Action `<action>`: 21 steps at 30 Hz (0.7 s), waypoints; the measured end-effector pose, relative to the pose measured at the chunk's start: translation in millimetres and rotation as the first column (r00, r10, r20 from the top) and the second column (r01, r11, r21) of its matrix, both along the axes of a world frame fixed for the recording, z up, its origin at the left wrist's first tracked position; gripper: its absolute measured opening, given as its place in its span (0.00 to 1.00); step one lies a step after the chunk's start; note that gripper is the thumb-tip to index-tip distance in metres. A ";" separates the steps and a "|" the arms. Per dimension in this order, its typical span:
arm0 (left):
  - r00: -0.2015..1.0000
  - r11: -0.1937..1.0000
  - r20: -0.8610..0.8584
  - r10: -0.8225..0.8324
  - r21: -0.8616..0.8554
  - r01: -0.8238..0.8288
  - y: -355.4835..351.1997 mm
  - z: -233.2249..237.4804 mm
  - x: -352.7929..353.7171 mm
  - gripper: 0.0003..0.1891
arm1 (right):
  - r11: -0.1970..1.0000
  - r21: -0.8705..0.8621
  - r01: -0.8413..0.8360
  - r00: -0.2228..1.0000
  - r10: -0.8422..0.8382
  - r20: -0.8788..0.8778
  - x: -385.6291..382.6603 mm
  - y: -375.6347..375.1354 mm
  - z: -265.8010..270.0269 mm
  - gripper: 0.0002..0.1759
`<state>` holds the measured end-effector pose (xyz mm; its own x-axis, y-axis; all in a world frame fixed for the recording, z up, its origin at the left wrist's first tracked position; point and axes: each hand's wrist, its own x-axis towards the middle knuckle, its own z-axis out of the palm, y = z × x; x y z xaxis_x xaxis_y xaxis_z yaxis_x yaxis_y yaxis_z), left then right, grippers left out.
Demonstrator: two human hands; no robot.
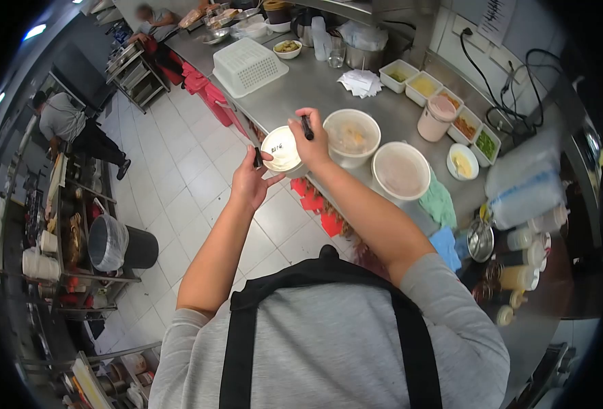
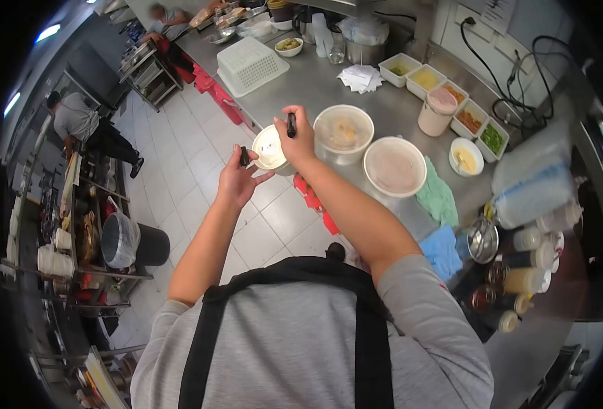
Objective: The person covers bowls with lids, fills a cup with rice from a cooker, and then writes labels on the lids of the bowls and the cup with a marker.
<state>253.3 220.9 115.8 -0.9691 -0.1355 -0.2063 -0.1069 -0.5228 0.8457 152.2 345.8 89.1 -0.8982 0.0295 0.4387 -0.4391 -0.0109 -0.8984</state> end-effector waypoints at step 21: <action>0.244 0.197 -0.250 -0.937 -0.955 -0.224 26.1 -28.4 -111.1 0.15 | 0.958 -0.209 0.195 0.942 -0.124 0.311 -20.7 98.8 7.1 0.05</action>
<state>142.2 247.1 87.4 -0.4004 0.8218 0.4053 0.8891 0.2414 0.3889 131.4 444.5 96.1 -0.9599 0.2529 0.1211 -0.1715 -0.1878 -0.9671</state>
